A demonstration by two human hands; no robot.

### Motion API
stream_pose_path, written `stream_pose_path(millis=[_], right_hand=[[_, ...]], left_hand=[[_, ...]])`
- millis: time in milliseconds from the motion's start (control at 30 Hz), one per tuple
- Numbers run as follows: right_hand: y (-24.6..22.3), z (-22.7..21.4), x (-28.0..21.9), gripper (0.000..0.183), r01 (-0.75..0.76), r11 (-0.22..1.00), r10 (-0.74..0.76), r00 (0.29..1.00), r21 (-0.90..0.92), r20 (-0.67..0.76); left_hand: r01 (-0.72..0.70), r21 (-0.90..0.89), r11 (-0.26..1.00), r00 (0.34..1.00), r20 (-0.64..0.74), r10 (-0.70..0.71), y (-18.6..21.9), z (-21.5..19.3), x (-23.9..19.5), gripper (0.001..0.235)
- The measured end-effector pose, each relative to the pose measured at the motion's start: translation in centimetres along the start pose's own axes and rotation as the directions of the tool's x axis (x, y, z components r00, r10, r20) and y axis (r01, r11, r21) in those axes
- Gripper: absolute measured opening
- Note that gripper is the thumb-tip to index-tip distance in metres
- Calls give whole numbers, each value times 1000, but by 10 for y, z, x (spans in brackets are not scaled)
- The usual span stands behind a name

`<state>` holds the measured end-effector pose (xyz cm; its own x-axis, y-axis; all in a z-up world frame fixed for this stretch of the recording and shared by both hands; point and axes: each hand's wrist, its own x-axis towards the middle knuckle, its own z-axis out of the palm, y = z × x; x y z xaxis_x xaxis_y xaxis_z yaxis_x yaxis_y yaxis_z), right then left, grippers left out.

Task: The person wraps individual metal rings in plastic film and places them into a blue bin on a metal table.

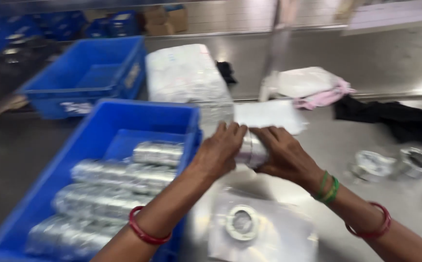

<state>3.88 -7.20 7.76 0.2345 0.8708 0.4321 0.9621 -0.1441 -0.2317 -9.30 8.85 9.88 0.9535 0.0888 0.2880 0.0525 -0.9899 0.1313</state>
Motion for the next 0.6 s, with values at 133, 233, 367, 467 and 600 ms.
stream_pose_path(millis=[133,233,367,467,600], right_hand=[[-67,36,92,97,271,957,-242,942,100,-231],[-113,75,150,102,336,921,-273,918,199,-288],[-155,146,210,104,254,859,-202,966,444,-162],[-166,187,231,105,162,837,-164,986,522,-42],[-159,209,232,109,52,853,-136,983,520,125]], left_hand=[[55,191,980,986,-167,-23,-80,-61,-48,75],[122,374,920,966,-258,-24,-131,-97,-84,72],[200,486,851,972,-210,-109,-187,-122,-114,68],[218,492,843,976,-123,-181,-224,-108,-123,67],[267,347,899,958,6,-287,-255,-85,-123,66]])
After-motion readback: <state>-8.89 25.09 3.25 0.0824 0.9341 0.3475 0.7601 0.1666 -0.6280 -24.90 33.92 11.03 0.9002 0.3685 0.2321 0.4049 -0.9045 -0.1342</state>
